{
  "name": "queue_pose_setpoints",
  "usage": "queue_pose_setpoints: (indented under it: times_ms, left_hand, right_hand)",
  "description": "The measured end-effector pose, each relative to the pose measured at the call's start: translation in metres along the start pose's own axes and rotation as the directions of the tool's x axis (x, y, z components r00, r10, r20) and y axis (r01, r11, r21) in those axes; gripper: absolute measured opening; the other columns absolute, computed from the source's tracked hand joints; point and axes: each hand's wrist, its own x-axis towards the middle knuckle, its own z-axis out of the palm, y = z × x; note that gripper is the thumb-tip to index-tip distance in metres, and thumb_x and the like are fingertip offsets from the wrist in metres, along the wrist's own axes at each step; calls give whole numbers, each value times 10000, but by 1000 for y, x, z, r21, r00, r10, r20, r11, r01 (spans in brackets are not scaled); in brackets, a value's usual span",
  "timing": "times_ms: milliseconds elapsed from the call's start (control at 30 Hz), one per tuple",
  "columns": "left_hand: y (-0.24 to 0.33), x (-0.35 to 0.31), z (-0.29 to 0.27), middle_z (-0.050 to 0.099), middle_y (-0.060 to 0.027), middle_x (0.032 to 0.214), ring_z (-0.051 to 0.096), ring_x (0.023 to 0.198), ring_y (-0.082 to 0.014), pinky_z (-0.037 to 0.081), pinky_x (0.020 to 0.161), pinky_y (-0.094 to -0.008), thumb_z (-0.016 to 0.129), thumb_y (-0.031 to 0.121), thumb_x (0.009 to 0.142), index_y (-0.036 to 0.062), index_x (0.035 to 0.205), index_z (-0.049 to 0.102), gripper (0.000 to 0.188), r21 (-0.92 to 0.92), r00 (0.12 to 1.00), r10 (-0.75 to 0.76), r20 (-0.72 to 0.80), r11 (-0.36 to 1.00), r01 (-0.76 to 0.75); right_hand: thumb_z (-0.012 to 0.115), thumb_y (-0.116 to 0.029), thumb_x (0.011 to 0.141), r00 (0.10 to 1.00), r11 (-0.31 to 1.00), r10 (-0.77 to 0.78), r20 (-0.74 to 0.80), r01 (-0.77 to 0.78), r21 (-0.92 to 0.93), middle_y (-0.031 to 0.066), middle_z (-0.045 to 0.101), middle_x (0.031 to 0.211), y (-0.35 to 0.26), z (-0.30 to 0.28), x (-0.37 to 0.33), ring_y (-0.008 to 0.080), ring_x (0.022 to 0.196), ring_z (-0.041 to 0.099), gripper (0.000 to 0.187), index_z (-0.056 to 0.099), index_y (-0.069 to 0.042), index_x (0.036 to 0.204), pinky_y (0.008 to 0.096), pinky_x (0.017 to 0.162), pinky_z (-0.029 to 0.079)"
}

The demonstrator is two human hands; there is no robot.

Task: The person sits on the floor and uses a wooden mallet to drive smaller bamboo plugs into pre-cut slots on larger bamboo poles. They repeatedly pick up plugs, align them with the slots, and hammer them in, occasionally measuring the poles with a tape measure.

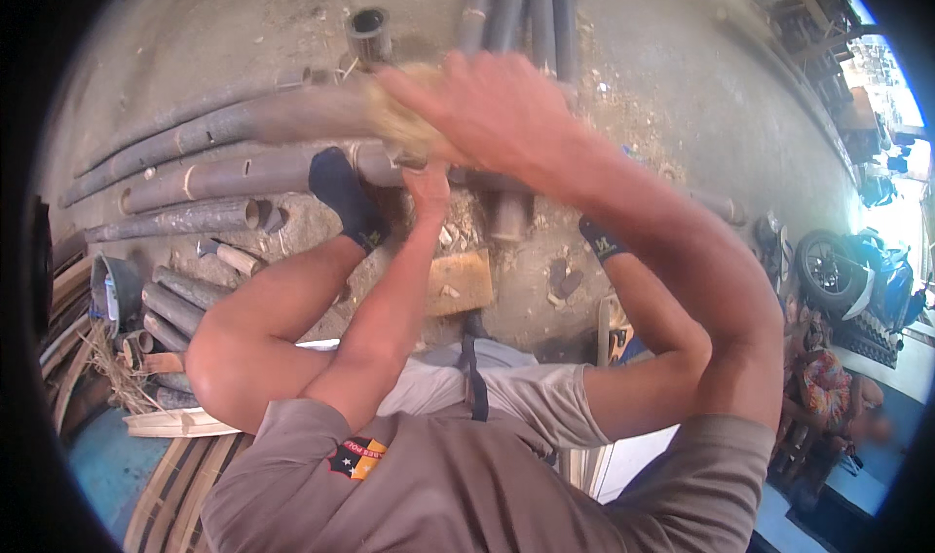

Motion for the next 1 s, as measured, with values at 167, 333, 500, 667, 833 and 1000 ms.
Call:
queue_pose_setpoints:
  times_ms: [167,333,500,667,833,1000]
  left_hand:
    - [-28,10,-10,735,-81,1039,684,944,-231,541,924,-380,725,98,963,-33,1182,658,264,170,982,188,-25,969,-181]
    - [-26,35,-3,729,-65,973,677,878,-217,547,870,-371,701,111,975,-11,1065,668,155,29,994,104,-31,994,-103]
    - [10,-10,10,645,-99,1298,583,1184,-197,457,1051,-367,678,204,1003,-11,1353,581,422,34,989,-146,18,989,146]
    - [-56,16,-23,687,-52,1193,657,1035,-177,538,951,-351,709,140,987,5,1260,646,311,-7,985,81,-151,996,-83]
    - [-36,9,-32,586,-163,1461,541,1335,-349,393,1149,-463,617,69,923,44,1436,534,520,409,996,-42,74,913,8]
    - [-39,-10,-10,645,-83,1348,639,1226,-239,531,1028,-398,775,301,958,36,1384,574,540,-172,992,-100,-75,981,86]
  right_hand:
    - [796,-371,796,864,934,3,-504,177,310,162,704,854,-22,-13,25,373,766,743,780,501,-285,1513,506,599,555]
    - [792,-367,812,992,994,-87,95,92,-51,184,721,865,-1,18,19,373,783,750,728,533,-219,1477,492,639,590]
    - [803,-432,810,827,916,0,-562,225,332,203,724,887,-22,-30,58,383,795,749,732,545,-202,1454,509,655,588]
    - [791,-450,825,986,989,-114,124,101,108,189,710,827,-7,27,25,365,755,747,778,515,-261,1527,467,645,595]
    - [801,-435,818,965,984,-165,-202,176,35,172,692,831,-22,0,51,347,717,744,805,501,-303,1553,422,581,584]
    - [812,-449,821,815,906,19,-580,231,355,168,722,897,-34,-21,47,343,724,745,801,516,-288,1547,430,561,571]
